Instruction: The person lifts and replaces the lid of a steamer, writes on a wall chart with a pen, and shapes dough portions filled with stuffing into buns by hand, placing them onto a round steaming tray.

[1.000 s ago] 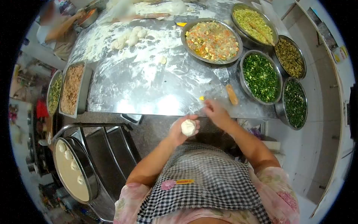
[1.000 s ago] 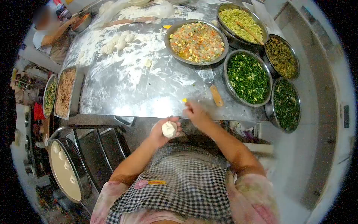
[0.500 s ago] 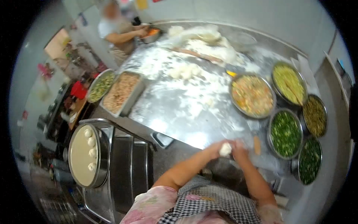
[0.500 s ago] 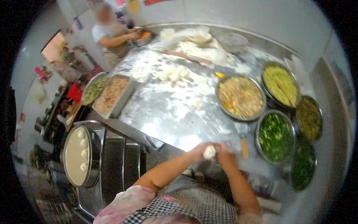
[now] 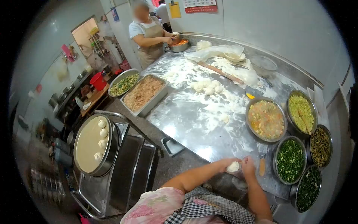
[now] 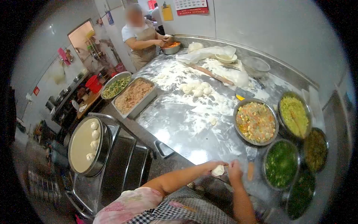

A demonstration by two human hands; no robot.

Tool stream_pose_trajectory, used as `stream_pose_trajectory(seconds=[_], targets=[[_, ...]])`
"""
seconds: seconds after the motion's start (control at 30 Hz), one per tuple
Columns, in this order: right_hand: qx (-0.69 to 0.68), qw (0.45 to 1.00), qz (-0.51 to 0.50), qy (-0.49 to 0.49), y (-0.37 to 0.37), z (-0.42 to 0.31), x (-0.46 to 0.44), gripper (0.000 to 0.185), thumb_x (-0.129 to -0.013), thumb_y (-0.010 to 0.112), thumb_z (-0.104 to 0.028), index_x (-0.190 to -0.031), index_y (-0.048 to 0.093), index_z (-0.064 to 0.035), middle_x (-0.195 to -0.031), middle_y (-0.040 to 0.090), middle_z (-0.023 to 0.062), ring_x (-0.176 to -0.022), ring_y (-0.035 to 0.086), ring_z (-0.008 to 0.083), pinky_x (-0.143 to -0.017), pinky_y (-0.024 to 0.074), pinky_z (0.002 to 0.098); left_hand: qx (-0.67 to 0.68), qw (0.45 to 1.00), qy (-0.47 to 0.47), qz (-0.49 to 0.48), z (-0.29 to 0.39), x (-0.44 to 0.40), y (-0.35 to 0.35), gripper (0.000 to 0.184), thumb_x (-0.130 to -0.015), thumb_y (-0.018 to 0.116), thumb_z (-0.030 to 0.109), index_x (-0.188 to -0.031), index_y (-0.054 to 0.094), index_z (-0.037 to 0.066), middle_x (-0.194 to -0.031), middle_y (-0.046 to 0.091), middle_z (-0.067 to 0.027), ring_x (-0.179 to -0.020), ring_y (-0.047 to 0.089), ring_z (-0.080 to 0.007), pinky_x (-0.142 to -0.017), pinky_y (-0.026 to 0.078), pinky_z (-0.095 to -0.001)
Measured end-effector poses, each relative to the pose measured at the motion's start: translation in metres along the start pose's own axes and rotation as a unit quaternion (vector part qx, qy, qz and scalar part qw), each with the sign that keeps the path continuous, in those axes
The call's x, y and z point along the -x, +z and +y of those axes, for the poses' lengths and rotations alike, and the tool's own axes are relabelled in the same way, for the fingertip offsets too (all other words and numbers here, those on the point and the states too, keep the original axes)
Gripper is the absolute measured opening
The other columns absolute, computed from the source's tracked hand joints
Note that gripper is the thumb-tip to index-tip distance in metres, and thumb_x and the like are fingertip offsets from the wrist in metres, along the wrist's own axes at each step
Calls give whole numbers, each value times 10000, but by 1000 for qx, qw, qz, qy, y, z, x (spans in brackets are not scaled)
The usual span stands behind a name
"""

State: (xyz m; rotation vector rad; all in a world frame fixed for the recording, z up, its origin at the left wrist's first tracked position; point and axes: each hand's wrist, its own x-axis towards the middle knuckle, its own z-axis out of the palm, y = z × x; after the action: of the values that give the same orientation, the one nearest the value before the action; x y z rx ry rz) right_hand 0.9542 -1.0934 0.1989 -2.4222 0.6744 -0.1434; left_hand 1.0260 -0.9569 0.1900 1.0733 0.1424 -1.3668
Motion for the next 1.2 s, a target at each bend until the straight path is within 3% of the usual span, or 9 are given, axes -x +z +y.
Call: stream_pose_trajectory(seconds=[0.23, 0.33, 0.53, 0.63, 0.7, 0.77, 0.83, 1.1, 1.2], targets=[[-253, 967, 15, 15, -12, 14, -16, 197, -813, 596, -165, -915, 620, 2, -795, 645, 81, -716, 581, 162, -677, 458, 321, 162, 985, 42, -30, 4, 4, 2, 336, -922, 455, 257, -1209, 506, 90, -895, 633, -139, -741, 648, -233, -707, 559, -377], [-262, 965, -19, 7, -72, -41, 4, 114, -819, 610, -116, -842, 593, -5, -774, 591, 10, -712, 533, 92, -641, 441, 246, 220, 971, 81, -34, 22, 10, 9, 261, -900, 439, 204, -1105, 504, 56, -908, 577, -192, -779, 599, -245, -616, 535, -359], [-395, 907, -133, -62, -59, -56, 13, 99, -819, 594, -99, -862, 583, -10, -794, 571, 15, -719, 534, 92, -635, 442, 243, 218, 968, 125, 23, 47, 43, 22, 268, -920, 404, 285, -1044, 536, 87, -894, 601, -104, -791, 613, -234, -633, 538, -356], [-249, 952, -127, -126, -62, -75, 15, 84, -815, 587, -87, -865, 570, -22, -804, 559, 29, -739, 539, 101, -638, 444, 234, 97, 977, 177, 64, 43, 49, 21, 269, -920, 406, 302, -1019, 554, 100, -893, 611, -94, -799, 627, -229, -663, 548, -347], [-274, 939, -136, -157, -58, -81, 18, 90, -812, 582, -85, -870, 549, -25, -814, 551, 40, -745, 536, 110, -633, 442, 237, 169, 967, 190, 0, 35, 46, 8, 221, -902, 452, 278, -998, 561, 110, -879, 615, -87, -787, 636, -218, -675, 554, -333], [-328, 919, -172, -134, -50, -99, 14, 99, -803, 580, -58, -882, 529, -26, -830, 546, 41, -731, 528, 110, -639, 438, 247, 194, 966, 147, 87, 41, 64, 7, 164, -871, 538, 244, -940, 583, 102, -883, 623, -92, -781, 640, -193, -643, 568, -351], [-236, 950, -170, -110, -51, -128, 21, 111, -794, 577, -29, -888, 518, -25, -830, 542, 37, -714, 509, 103, -623, 423, 253, 210, 954, 199, 74, 30, 62, -18, 209, -889, 529, 297, -934, 595, 105, -905, 630, -88, -764, 636, -178, -621, 562, -351], [-111, 911, -294, -266, 27, -223, 44, 128, -789, 586, -14, -913, 569, 13, -725, 545, 51, -672, 507, 140, -616, 422, 277, 312, 887, 331, 81, 0, 156, -108, 230, -887, 515, 222, -930, 601, 12, -912, 640, -95, -770, 633, -203, -661, 524, -334], [-112, 869, -331, -349, 69, -277, 69, 371, -776, 622, -17, -1137, 538, -7, -1030, 571, 132, -902, 561, 224, -765, 455, 300, 407, 837, 341, 132, -19, 219, -156, 224, -889, 511, 218, -923, 604, 17, -906, 638, -106, -794, 632, -218, -689, 527, -342]])
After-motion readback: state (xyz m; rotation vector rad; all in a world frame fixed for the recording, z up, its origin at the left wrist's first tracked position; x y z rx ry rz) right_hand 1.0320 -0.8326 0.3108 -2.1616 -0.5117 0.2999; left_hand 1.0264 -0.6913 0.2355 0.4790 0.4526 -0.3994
